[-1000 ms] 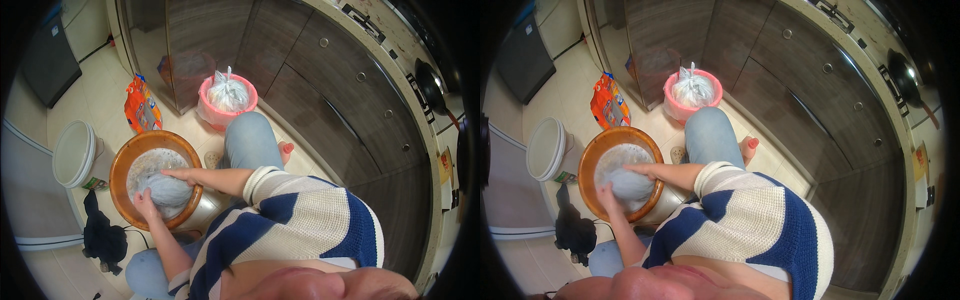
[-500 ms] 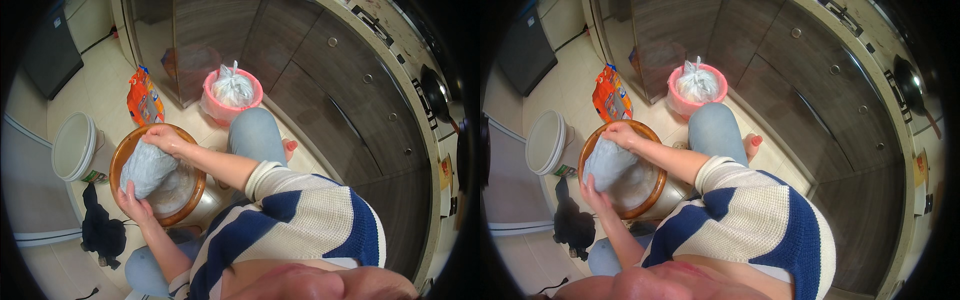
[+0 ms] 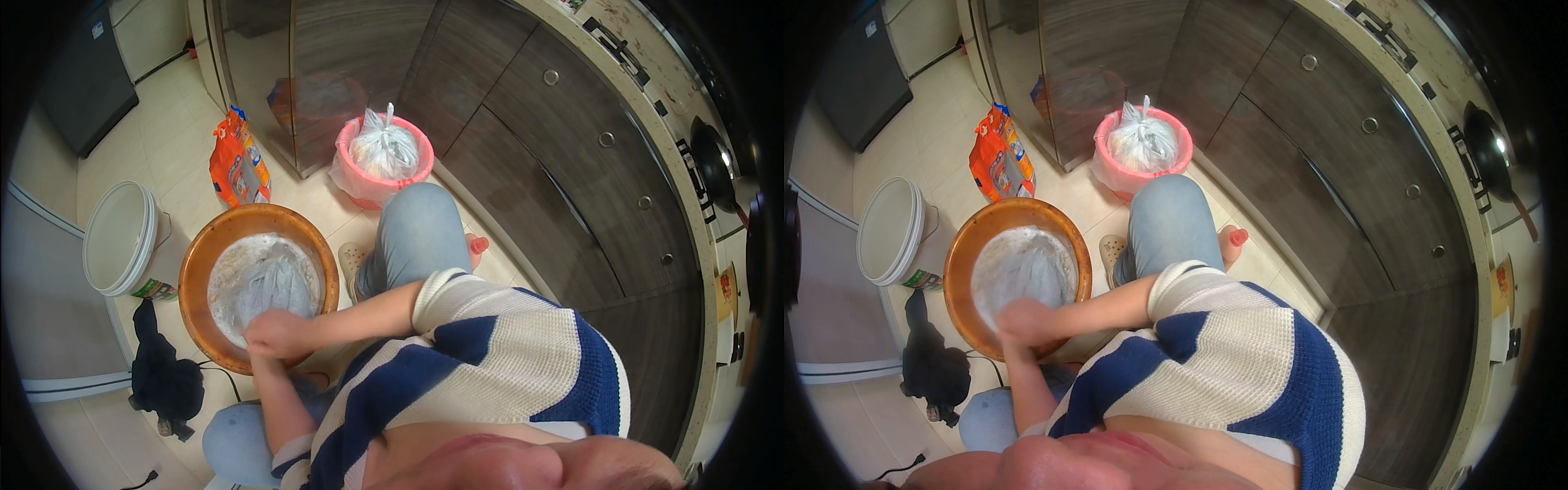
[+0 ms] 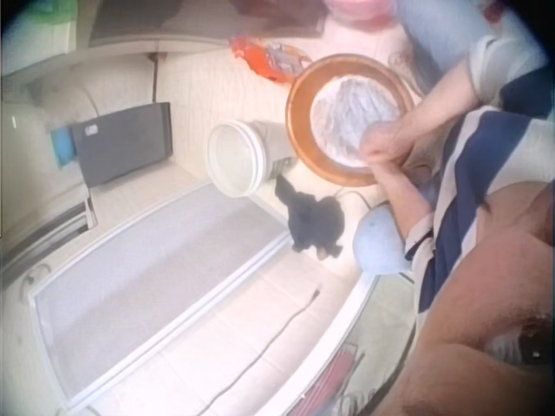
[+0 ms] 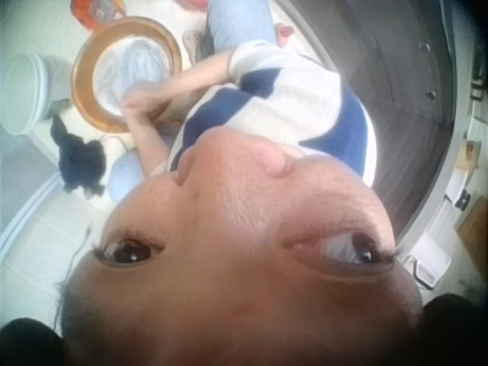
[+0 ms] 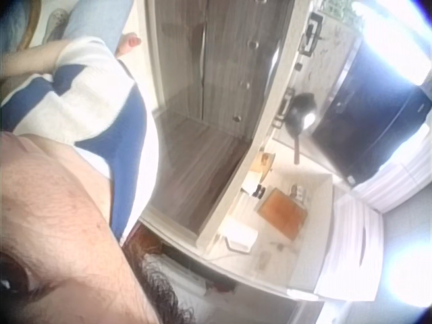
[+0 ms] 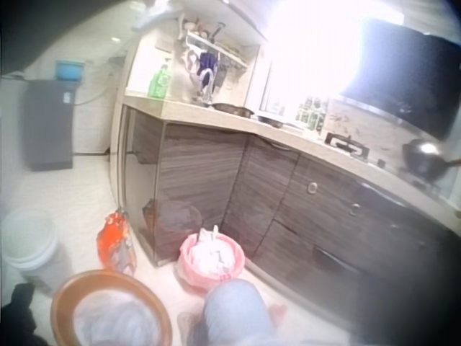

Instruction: The person hand washes clothes in a basin of soapy water, repeatedly agitating and wringing the fabric. They add detergent from a bag and continue scrubbing the items by hand.

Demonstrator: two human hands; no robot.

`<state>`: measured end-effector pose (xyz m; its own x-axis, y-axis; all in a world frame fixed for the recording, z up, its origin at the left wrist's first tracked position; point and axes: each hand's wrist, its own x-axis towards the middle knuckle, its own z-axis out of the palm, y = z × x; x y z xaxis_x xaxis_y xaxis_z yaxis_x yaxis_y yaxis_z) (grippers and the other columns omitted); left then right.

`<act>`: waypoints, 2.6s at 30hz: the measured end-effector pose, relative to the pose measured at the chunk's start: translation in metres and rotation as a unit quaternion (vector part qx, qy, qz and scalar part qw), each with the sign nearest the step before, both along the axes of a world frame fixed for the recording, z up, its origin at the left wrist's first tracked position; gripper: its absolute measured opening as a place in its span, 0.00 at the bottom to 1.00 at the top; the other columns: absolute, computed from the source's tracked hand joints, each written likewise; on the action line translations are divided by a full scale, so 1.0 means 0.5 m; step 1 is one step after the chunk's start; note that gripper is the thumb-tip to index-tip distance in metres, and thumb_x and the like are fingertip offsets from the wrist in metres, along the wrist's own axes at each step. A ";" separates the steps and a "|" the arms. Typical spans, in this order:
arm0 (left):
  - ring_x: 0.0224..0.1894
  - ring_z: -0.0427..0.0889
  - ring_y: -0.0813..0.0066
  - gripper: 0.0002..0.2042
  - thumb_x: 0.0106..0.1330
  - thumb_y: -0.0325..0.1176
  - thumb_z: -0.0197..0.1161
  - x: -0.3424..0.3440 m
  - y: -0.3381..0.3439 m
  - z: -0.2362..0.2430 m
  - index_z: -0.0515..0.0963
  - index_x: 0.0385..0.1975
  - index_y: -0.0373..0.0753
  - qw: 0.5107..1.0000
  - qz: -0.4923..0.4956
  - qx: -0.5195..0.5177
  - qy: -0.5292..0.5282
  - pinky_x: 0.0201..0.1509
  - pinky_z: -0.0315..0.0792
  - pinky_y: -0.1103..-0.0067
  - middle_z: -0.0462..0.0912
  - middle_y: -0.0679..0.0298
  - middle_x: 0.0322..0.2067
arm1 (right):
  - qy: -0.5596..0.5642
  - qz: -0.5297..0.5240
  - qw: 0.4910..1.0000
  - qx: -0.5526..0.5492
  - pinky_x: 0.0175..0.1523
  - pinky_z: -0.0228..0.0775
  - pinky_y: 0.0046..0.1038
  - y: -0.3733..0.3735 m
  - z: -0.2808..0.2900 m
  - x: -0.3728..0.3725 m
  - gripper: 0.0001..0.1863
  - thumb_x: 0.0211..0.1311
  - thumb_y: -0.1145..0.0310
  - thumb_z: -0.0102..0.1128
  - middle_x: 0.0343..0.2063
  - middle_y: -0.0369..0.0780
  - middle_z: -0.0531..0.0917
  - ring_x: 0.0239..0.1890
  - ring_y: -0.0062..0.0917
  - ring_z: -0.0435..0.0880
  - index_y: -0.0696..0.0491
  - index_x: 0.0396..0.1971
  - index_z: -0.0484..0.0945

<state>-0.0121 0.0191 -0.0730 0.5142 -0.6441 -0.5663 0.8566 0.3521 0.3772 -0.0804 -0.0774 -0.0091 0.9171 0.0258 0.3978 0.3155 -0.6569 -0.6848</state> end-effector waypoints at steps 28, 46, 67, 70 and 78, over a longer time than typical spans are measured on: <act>0.47 0.75 0.68 0.25 0.71 0.48 0.49 -0.002 -0.027 0.142 0.71 0.51 0.26 0.873 0.055 0.247 -0.418 0.54 0.67 0.74 0.76 0.54 0.48 | 0.306 -0.061 0.931 0.187 0.50 0.70 0.31 -0.210 -0.180 0.049 0.24 0.59 0.53 0.52 0.41 0.47 0.82 0.43 0.32 0.80 0.60 0.41 0.80; 0.47 0.76 0.74 0.19 0.71 0.39 0.53 0.041 0.039 0.161 0.74 0.50 0.28 0.872 0.178 0.216 -0.401 0.53 0.67 0.79 0.78 0.60 0.46 | 0.392 -0.118 0.841 0.354 0.36 0.68 0.23 -0.301 -0.021 0.050 0.12 0.56 0.59 0.59 0.26 0.31 0.81 0.28 0.19 0.76 0.52 0.30 0.83; 0.39 0.75 0.74 0.21 0.71 0.47 0.50 0.007 -0.006 0.151 0.76 0.40 0.30 0.834 -0.016 0.250 -0.492 0.47 0.67 0.75 0.80 0.59 0.34 | 0.255 -0.092 0.836 0.477 0.52 0.72 0.29 -0.133 -0.068 0.056 0.20 0.58 0.67 0.60 0.47 0.44 0.80 0.47 0.29 0.80 0.60 0.49 0.76; 0.43 0.73 0.75 0.22 0.72 0.47 0.47 0.009 0.000 0.170 0.75 0.45 0.30 0.834 -0.046 0.274 -0.476 0.52 0.65 0.77 0.79 0.63 0.39 | 0.330 -0.049 0.756 0.563 0.53 0.72 0.30 -0.136 -0.055 0.059 0.21 0.62 0.64 0.57 0.48 0.44 0.79 0.48 0.30 0.79 0.60 0.51 0.73; 0.31 0.72 0.71 0.23 0.72 0.47 0.47 0.025 0.022 0.149 0.74 0.28 0.28 0.753 0.019 0.396 -0.524 0.40 0.67 0.73 0.75 0.57 0.24 | 0.438 -0.005 0.697 0.568 0.56 0.73 0.33 -0.159 -0.029 0.037 0.25 0.66 0.60 0.53 0.53 0.44 0.76 0.52 0.29 0.78 0.59 0.58 0.67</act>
<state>0.0005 0.0301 0.0013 0.9562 -0.2907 -0.0346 -0.0639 -0.3228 0.9443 -0.0620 -0.1570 -0.0238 0.8189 0.1415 -0.5563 -0.5508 0.4663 -0.6922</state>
